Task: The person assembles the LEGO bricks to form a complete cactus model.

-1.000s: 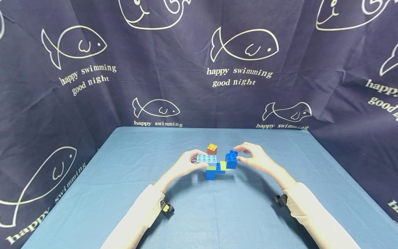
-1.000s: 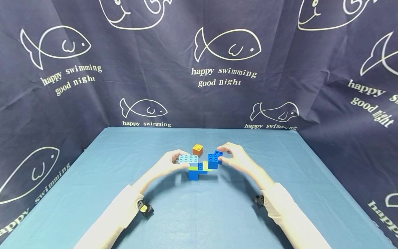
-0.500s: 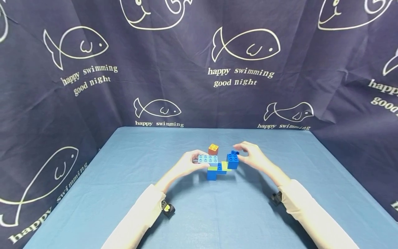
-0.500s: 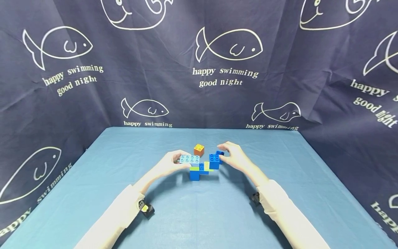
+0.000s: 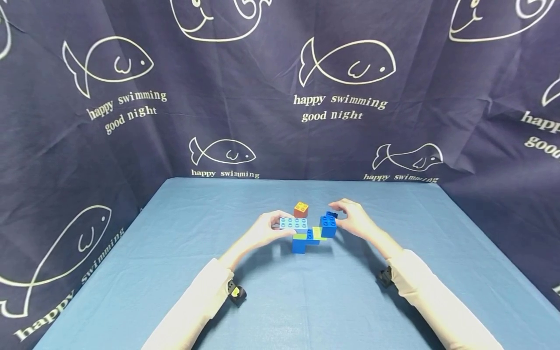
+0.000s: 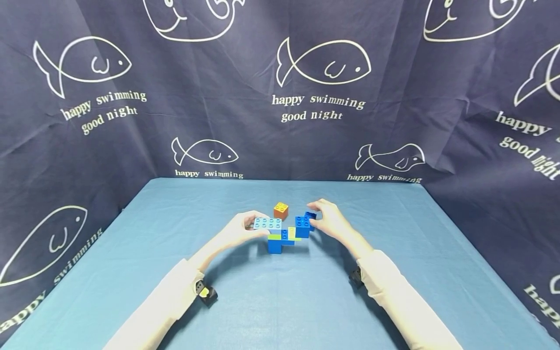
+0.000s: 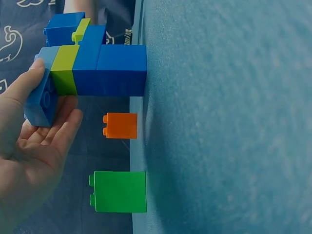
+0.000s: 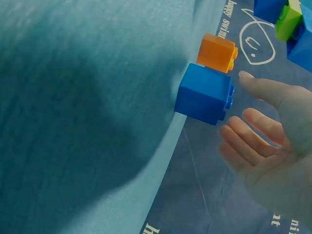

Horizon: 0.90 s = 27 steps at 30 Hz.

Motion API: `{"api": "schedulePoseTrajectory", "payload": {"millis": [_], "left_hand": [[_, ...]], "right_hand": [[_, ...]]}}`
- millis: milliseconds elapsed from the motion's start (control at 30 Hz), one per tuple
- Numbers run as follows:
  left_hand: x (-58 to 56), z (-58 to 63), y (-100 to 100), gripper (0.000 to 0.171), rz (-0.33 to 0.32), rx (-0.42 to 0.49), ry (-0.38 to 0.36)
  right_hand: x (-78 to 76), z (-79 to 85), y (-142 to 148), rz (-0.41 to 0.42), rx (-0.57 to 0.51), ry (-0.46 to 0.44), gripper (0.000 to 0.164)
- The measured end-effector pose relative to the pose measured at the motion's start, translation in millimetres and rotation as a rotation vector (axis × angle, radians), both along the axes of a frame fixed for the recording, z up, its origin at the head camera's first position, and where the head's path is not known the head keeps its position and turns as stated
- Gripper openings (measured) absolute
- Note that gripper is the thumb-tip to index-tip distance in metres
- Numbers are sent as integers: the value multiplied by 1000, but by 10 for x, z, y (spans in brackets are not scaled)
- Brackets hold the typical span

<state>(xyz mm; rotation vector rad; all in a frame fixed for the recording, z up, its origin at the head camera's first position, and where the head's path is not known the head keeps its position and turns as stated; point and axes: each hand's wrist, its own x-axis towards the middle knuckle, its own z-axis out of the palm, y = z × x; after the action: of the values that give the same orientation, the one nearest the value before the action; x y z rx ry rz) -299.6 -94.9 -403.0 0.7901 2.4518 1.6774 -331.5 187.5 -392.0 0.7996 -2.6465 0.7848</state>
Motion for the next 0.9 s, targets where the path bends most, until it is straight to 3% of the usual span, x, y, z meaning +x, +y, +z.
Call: {"api": "schedulePoseTrajectory", "payload": {"millis": [500, 900], "left_hand": [[-18, -15, 43, 36, -20, 9, -20], [-15, -4, 14, 35, -5, -2, -22]], "right_hand": [[16, -68, 1, -12, 14, -20, 39], [8, -84, -53, 15, 102, -18, 39]]}}
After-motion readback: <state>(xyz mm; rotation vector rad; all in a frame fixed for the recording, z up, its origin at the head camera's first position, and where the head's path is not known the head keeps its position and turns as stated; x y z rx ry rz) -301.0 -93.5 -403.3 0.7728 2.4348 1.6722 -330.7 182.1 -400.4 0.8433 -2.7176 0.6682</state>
